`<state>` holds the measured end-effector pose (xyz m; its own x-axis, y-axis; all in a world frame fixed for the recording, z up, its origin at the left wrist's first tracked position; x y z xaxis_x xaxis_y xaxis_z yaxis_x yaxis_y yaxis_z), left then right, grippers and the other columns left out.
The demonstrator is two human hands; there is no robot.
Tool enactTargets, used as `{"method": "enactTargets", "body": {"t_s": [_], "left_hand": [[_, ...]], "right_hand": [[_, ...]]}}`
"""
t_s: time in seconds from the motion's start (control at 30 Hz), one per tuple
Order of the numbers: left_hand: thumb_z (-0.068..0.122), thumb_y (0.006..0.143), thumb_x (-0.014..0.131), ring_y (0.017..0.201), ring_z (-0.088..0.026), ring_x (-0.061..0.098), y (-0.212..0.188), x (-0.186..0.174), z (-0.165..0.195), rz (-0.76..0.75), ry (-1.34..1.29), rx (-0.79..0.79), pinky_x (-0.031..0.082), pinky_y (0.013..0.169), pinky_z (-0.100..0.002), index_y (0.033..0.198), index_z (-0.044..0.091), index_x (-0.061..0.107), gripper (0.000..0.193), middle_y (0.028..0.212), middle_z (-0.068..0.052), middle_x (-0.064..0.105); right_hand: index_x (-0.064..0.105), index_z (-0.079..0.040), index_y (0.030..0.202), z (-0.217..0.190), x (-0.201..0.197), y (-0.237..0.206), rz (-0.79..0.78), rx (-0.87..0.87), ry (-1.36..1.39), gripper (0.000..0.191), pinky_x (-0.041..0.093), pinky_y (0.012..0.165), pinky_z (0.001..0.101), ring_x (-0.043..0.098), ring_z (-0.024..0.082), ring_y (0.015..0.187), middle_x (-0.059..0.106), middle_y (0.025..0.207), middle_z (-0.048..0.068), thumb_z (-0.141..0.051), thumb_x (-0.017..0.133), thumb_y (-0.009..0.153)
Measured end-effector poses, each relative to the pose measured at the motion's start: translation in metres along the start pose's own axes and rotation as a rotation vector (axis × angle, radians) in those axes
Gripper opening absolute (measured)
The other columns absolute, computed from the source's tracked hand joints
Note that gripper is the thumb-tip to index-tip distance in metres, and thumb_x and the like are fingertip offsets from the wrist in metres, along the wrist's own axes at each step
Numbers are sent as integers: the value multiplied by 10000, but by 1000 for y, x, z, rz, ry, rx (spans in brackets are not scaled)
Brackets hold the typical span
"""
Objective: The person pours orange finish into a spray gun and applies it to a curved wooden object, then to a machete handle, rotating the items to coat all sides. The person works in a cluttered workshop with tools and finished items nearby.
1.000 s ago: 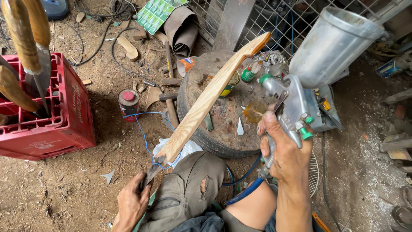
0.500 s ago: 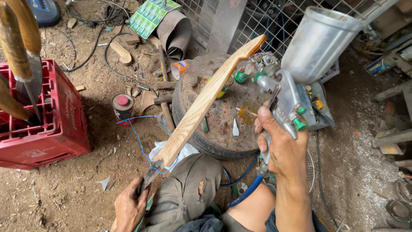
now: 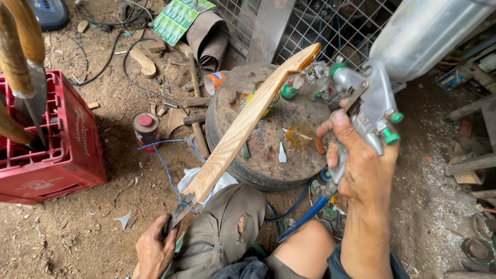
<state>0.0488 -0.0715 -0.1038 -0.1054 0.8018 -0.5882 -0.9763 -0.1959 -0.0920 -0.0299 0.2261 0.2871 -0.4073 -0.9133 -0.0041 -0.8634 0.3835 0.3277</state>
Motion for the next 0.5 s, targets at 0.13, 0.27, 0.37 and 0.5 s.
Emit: {"method": "enactTargets", "body": {"t_s": [0.13, 0.27, 0.37, 0.5], "left_hand": [[166, 790, 744, 916, -326, 749, 5, 0, 6, 41, 15, 113, 586, 823, -412, 1206, 102, 710, 422, 1044, -170, 762], [165, 792, 737, 911, -340, 751, 12, 0, 12, 27, 15, 108, 583, 824, -416, 1208, 100, 706, 423, 1063, -175, 760], [165, 788, 733, 930, -357, 746, 15, 0, 18, 52, -6, 159, 582, 828, -413, 1212, 75, 696, 435, 1092, -190, 749], [166, 806, 725, 948, -353, 748, 20, 3, 25, 11, -27, 114, 579, 849, -409, 1207, 61, 703, 414, 1079, -185, 757]], "right_hand": [[627, 2, 1146, 13, 2, -17, -60, 101, 63, 196, 417, 391, 220, 622, 145, 694, 641, 851, 86, -71, 689, 975], [633, -4, 1106, 21, 1, -28, -48, 192, 17, 188, 408, 387, 211, 594, 123, 662, 637, 816, 68, -80, 694, 946], [632, -1, 1109, 22, 2, -36, -57, 211, 12, 197, 399, 381, 212, 589, 123, 656, 623, 797, 70, -76, 699, 939], [640, 12, 1101, 22, 2, -47, -7, 274, -11, 209, 390, 364, 219, 585, 128, 632, 639, 799, 78, -65, 697, 916]]}}
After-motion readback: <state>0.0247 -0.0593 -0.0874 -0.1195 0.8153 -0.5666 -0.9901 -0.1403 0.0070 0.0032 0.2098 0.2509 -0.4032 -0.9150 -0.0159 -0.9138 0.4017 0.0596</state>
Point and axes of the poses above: each hand's wrist, its own y-axis towards the middle knuckle, its own x-axis out of the palm, z = x × y, the point moved 1 cm from there along y, towards the middle knuckle
